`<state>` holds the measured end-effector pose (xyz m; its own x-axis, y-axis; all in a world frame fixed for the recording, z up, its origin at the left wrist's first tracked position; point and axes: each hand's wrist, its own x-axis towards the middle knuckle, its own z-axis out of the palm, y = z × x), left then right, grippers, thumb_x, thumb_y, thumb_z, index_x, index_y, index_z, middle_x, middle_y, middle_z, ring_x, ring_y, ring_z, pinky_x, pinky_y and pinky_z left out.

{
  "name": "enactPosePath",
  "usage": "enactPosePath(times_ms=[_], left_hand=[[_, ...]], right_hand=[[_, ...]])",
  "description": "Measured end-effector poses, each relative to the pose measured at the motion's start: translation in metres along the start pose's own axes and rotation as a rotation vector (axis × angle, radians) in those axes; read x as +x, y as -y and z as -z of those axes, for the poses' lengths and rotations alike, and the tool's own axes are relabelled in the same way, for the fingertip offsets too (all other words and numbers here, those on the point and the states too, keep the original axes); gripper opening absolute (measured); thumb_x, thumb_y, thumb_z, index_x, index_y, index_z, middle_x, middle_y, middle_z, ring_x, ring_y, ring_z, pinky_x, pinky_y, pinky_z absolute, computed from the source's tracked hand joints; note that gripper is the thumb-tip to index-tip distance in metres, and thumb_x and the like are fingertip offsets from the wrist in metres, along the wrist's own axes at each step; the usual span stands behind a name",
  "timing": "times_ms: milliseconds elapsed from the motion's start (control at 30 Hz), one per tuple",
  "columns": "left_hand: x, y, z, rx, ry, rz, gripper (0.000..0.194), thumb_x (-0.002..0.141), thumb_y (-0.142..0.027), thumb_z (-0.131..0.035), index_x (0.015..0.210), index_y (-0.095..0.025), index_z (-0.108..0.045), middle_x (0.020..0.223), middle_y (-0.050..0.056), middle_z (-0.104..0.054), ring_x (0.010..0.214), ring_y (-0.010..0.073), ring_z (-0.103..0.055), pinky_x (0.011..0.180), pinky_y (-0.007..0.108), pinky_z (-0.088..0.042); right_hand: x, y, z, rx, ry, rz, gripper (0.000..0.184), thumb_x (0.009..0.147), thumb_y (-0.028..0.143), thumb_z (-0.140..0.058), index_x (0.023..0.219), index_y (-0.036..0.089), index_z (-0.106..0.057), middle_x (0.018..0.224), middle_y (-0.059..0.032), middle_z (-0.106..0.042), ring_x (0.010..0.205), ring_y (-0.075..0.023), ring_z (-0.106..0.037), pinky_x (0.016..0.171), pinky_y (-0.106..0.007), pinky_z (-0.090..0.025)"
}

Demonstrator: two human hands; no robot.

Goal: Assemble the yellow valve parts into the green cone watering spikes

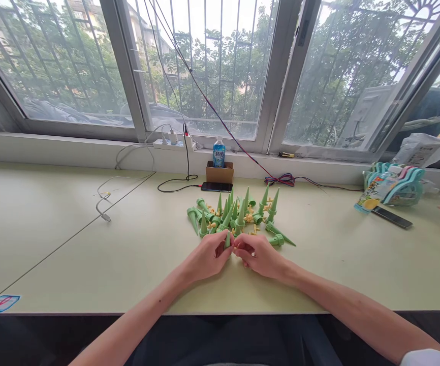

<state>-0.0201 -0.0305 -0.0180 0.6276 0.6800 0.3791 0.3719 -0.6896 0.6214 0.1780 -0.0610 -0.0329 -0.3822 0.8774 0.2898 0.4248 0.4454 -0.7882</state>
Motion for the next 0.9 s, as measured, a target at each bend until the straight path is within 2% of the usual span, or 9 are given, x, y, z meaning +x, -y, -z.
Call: enactPosePath(times_ms=[300,900], left_hand=[[-0.0002,0.0003,0.0004,-0.030,-0.005,0.014,0.005,0.090,-0.021,-0.051,0.085,-0.020,-0.053,0.061,-0.005,-0.049,0.054,0.0105,-0.042,0.054,0.023,-0.032],[0.0003,-0.0008,0.0002,0.006,0.010,0.002,0.007,0.090,-0.019,-0.049,0.084,-0.020,-0.051,0.060,-0.006,-0.045,0.054,0.0105,-0.041,0.055,0.023,-0.033]], right_hand=[[-0.0009,-0.0003,0.0006,-0.024,0.003,0.004,0.012,0.096,0.026,-0.051,0.090,0.020,-0.060,0.068,0.0017,-0.061,0.053,-0.0114,-0.054,0.054,-0.022,-0.043],[-0.0006,0.0064,0.0014,-0.001,0.013,0.004,0.009,0.094,0.022,-0.052,0.088,0.020,-0.058,0.068,0.0020,-0.059,0.052,-0.0114,-0.055,0.054,-0.022,-0.043]])
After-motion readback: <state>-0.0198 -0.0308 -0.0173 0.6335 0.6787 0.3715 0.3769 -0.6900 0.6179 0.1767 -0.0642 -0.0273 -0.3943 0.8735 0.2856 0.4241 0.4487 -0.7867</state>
